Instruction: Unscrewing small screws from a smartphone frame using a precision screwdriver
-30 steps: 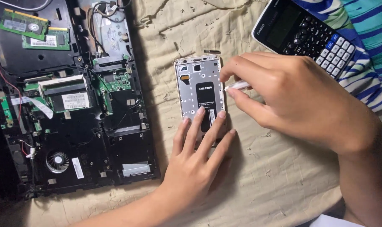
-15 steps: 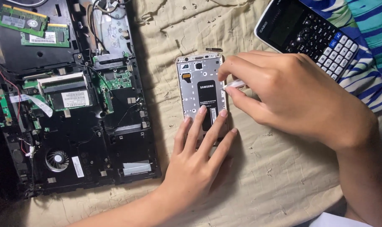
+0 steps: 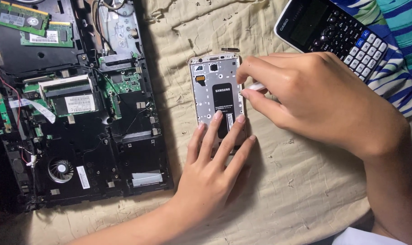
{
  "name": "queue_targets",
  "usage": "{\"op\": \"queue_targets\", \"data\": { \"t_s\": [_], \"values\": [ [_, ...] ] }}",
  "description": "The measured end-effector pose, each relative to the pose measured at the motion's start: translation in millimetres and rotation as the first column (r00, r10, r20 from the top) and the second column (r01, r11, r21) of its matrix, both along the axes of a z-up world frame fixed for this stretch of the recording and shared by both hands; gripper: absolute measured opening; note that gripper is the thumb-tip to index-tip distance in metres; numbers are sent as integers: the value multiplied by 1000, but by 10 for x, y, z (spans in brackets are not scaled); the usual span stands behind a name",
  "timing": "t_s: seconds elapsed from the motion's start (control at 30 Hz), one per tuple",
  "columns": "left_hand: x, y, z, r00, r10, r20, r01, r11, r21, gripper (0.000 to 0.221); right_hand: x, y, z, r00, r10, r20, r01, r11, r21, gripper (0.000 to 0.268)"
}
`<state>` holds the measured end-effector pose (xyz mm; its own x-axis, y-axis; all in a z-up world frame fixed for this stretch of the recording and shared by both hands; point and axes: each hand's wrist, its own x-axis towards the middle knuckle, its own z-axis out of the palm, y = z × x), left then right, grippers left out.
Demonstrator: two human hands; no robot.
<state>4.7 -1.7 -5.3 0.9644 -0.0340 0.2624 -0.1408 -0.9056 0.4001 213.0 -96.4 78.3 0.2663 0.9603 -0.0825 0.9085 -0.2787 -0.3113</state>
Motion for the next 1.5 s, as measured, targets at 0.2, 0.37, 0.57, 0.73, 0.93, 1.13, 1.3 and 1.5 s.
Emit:
{"op": "queue_targets", "data": {
  "t_s": [0.2, 0.37, 0.57, 0.73, 0.93, 1.13, 1.3, 1.5],
  "values": [
    [-2, -6, -16, 1000, 6, 6, -6, 1000, 8, 37, 19, -22, -2, 998, 6, 58, -6, 1000, -6, 14],
    [-2, 0, -2, 1000, -4, -13, 4, 1000, -2, 39, 28, -37, -28, 1000, -21, 15, 20, 1000, 12, 14],
    [6, 6, 1, 1000, 3, 1, -3, 1000, -13, 39, 24, -149, -123, 988, -44, -147, 77, 971, 227, 9],
    [10, 10, 12, 1000, 18, 19, -17, 999, -32, 37, 9, -258, -229, 981, -124, -153, 162, 949, 271, 8],
    [2, 7, 7, 1000, 4, 7, -4, 999, -38, 39, 11, -250, -280, 950, -210, -231, 264, 937, 231, 13],
    [7, 10, 11, 1000, 19, 18, -18, 999, -43, 36, 5, -251, -295, 946, -215, -243, 270, 936, 226, 11],
    [11, 14, 13, 1000, 10, 23, -9, 999, -52, 36, 12, -238, -311, 955, -184, -235, 240, 941, 238, 10],
    [11, 9, 9, 1000, 19, 17, -19, 999, -27, 36, 13, -244, -294, 948, -197, -251, 254, 942, 218, 9]
  ]
}}
